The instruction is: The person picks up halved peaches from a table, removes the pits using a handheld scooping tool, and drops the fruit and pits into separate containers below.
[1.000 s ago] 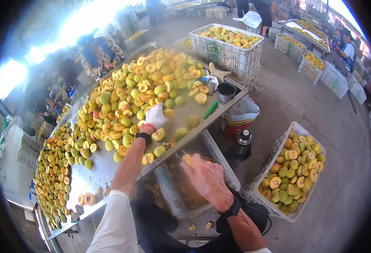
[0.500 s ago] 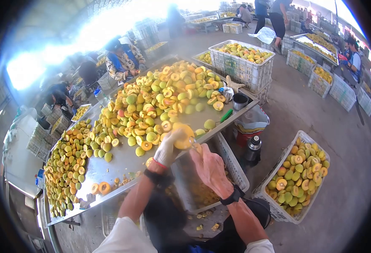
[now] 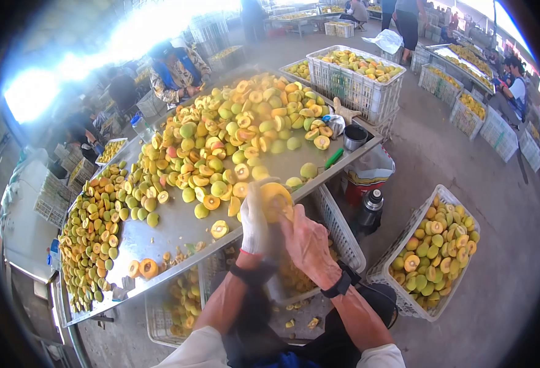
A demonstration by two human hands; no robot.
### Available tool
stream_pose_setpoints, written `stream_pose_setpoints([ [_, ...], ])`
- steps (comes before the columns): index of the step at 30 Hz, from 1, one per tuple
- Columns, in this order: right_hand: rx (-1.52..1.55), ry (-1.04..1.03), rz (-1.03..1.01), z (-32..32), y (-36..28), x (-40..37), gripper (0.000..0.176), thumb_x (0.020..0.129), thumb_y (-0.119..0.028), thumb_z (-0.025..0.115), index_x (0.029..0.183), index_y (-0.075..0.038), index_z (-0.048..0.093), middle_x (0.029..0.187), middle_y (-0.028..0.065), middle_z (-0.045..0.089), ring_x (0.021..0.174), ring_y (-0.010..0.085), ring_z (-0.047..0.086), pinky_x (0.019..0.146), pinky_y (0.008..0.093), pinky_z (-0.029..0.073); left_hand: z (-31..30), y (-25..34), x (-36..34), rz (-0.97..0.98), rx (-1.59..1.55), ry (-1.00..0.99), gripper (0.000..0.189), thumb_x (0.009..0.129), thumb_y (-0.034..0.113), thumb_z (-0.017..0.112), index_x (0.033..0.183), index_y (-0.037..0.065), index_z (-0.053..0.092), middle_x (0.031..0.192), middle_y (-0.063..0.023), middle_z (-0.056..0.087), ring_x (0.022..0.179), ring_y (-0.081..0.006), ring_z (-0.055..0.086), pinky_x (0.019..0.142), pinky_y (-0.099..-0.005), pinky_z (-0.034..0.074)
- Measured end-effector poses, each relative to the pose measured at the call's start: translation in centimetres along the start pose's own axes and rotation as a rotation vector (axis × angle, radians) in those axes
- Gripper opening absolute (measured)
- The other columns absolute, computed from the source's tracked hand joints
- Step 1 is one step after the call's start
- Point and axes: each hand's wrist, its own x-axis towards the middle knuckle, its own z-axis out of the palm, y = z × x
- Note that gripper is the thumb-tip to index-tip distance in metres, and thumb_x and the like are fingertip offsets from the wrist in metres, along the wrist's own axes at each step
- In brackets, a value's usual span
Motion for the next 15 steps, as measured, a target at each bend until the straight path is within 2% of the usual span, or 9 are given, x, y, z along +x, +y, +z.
stream_pose_setpoints([
  [9, 0.116, -0.129, 0.001, 0.4, 0.1, -0.3, 0.025, 0.104, -0.019, 0.057, 0.101, 0.004, 0.047, 0.070, 0.0317, 0.061, 0.073, 0.0517, 0.064, 0.060, 0.0567, 0.049, 0.0, 0.2, -0.8, 0.117, 0.104, 0.093, 0.057, 0.110, 0.051, 0.040, 0.122, 0.000, 0.064, 0.103, -0.0092, 0.069, 0.093, -0.0146, 0.062, 0.081, -0.0293, 0.050],
  [12, 0.138, -0.124, -0.032, 0.3, 0.6, -0.7, 0.028, 0.103, -0.025, 0.062, 0.105, 0.002, 0.056, 0.070, 0.0272, 0.064, 0.067, 0.0484, 0.065, 0.059, 0.0541, 0.051, -0.1, -0.2, -1.1, 0.166, 0.133, 0.108, 0.055, 0.110, 0.048, 0.041, 0.121, 0.000, 0.065, 0.102, -0.0086, 0.069, 0.091, -0.0137, 0.062, 0.079, -0.0288, 0.050],
  [15, 0.238, -0.154, -0.126, 0.5, 1.4, -1.1, 0.029, 0.103, -0.025, 0.061, 0.103, 0.003, 0.055, 0.072, 0.0301, 0.064, 0.070, 0.0509, 0.064, 0.061, 0.0560, 0.050, -0.4, -0.3, -1.6, 0.220, 0.205, 0.097, 0.052, 0.109, 0.045, 0.042, 0.118, 0.000, 0.066, 0.099, -0.0073, 0.070, 0.088, -0.0126, 0.062, 0.075, -0.0284, 0.051],
])
